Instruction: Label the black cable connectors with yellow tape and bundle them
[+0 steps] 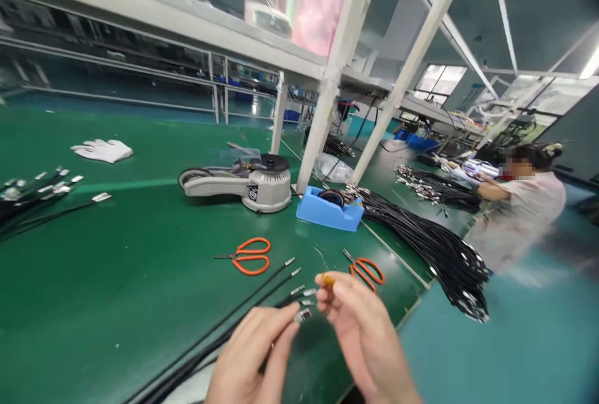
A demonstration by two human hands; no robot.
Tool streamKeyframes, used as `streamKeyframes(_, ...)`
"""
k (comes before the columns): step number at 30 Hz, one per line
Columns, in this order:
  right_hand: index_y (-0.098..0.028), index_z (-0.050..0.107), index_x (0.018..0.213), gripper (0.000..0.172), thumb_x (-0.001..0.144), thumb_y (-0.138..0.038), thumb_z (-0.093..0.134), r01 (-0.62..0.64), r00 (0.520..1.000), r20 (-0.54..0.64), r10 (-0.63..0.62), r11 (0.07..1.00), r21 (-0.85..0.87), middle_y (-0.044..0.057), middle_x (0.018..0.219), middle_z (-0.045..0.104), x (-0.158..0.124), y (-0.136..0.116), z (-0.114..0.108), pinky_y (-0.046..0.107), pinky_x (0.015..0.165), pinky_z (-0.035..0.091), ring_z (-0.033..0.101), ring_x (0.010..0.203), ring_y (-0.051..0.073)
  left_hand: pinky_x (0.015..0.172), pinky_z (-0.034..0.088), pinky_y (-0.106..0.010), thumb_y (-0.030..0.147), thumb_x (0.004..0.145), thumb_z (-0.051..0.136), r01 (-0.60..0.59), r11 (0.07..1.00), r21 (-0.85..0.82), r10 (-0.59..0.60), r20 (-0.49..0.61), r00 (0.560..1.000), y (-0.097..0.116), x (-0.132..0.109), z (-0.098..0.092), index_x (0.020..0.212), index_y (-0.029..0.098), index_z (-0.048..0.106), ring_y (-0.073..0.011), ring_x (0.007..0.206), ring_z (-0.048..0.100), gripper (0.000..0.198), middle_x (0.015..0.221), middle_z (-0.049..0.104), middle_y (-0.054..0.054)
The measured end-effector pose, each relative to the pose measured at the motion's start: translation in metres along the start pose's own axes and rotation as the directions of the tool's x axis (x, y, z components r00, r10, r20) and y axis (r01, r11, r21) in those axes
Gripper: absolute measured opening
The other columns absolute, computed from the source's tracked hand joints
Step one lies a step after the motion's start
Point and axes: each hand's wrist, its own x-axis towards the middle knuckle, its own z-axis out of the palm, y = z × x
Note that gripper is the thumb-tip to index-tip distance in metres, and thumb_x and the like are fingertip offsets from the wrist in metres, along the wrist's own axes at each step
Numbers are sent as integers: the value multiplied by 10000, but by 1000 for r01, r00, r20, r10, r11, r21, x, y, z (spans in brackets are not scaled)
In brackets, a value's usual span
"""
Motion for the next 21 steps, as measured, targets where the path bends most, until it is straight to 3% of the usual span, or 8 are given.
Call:
streamKeyframes(3,-199,778,903,294,648,-341,814,-76,996,-31,80,991,110,113,964,752,-50,33,-16,341,764,554,687,882,244,744,521,-187,136,879,541,2,1000,21,-2,-15,1000,5,0,3,1060,215,640,-123,821,642,221,904,667,-24)
streamKeyframes(7,-244,760,994,392,620,-343,826,26,998,-68,-13,981,193,103,1159,692,-79,61,-18,443,888,527,612,1116,338,697,517,-164,138,881,538,6,1000,20,-5,-24,1000,16,-3,9,1034,219,657,-100,771,631,210,848,646,-6)
streamKeyframes(14,-283,716,1086,423,670,-251,780,82,996,12,-90,947,310,53,1241,643,-88,62,-3,478,988,477,508,1251,325,764,529,-189,176,845,605,120,992,40,-118,-63,991,19,-10,13,965,235,642,-109,803,652,138,894,696,16)
streamKeyframes(21,-251,721,1090,411,681,-208,733,86,996,1,-89,965,246,51,1283,619,-87,63,2,466,991,472,496,1259,325,652,527,-180,183,844,594,159,987,-8,-159,-69,985,17,-12,9,866,218,629,-106,701,649,55,788,681,28)
